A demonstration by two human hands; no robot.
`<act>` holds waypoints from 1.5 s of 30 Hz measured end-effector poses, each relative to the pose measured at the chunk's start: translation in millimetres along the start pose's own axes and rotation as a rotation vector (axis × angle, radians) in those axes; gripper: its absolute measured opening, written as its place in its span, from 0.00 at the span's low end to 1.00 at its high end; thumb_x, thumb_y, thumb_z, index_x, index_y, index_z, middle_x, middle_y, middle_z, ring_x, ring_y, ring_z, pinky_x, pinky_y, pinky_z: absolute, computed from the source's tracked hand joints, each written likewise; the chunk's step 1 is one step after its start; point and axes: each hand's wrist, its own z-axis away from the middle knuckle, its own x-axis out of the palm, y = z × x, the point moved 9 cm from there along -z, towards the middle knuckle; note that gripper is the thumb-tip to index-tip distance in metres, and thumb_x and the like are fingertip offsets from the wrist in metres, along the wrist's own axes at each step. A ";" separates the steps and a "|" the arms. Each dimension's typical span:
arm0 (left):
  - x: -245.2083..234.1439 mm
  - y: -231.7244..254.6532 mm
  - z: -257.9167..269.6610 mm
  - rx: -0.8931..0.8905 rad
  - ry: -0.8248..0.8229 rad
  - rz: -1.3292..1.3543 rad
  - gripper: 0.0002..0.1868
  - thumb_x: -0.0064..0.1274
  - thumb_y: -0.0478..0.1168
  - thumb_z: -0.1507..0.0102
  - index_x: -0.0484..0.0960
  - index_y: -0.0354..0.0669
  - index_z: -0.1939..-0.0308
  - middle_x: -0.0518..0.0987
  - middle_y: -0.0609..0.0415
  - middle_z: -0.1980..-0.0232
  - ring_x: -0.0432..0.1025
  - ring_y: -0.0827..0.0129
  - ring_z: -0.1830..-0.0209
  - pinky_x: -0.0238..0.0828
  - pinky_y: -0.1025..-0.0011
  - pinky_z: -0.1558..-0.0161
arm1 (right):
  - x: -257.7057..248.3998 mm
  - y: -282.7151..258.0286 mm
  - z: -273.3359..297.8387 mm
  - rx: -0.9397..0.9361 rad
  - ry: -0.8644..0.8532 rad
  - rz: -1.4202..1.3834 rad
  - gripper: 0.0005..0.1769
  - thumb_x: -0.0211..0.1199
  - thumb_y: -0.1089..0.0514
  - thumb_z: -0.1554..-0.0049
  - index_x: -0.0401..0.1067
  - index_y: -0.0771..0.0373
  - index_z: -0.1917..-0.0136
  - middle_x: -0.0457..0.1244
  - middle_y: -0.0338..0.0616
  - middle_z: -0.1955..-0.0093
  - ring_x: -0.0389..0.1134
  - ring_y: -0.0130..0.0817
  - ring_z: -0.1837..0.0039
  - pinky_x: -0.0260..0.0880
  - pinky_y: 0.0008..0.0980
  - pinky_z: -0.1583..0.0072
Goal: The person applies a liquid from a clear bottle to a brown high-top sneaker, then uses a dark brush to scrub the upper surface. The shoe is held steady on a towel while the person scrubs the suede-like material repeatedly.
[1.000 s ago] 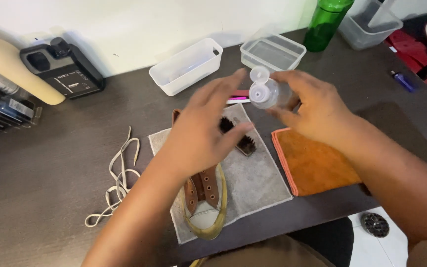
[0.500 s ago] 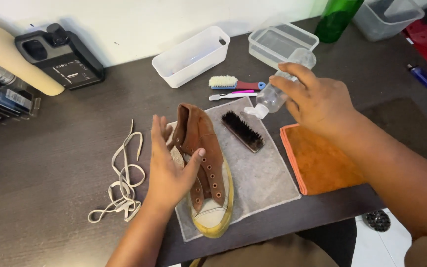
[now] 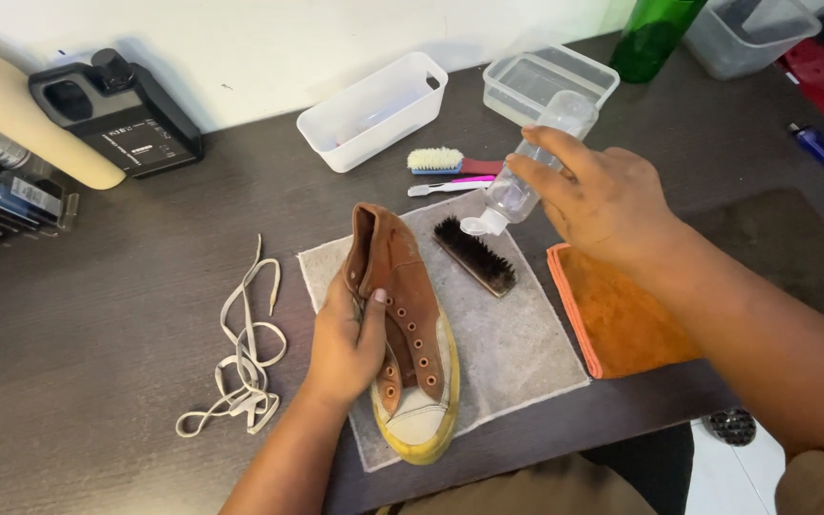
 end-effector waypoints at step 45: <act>-2.2 -20.9 0.0 -0.035 0.052 -0.008 0.19 0.44 0.45 0.29 0.77 0.41 0.37 0.83 0.48 0.46 0.80 0.56 0.45 0.75 0.61 0.43 | -27.1 -14.9 -21.6 -0.131 0.222 0.165 0.20 0.58 0.66 0.35 0.79 0.43 0.38 0.69 0.39 0.27 0.64 0.26 0.63 0.54 0.32 0.53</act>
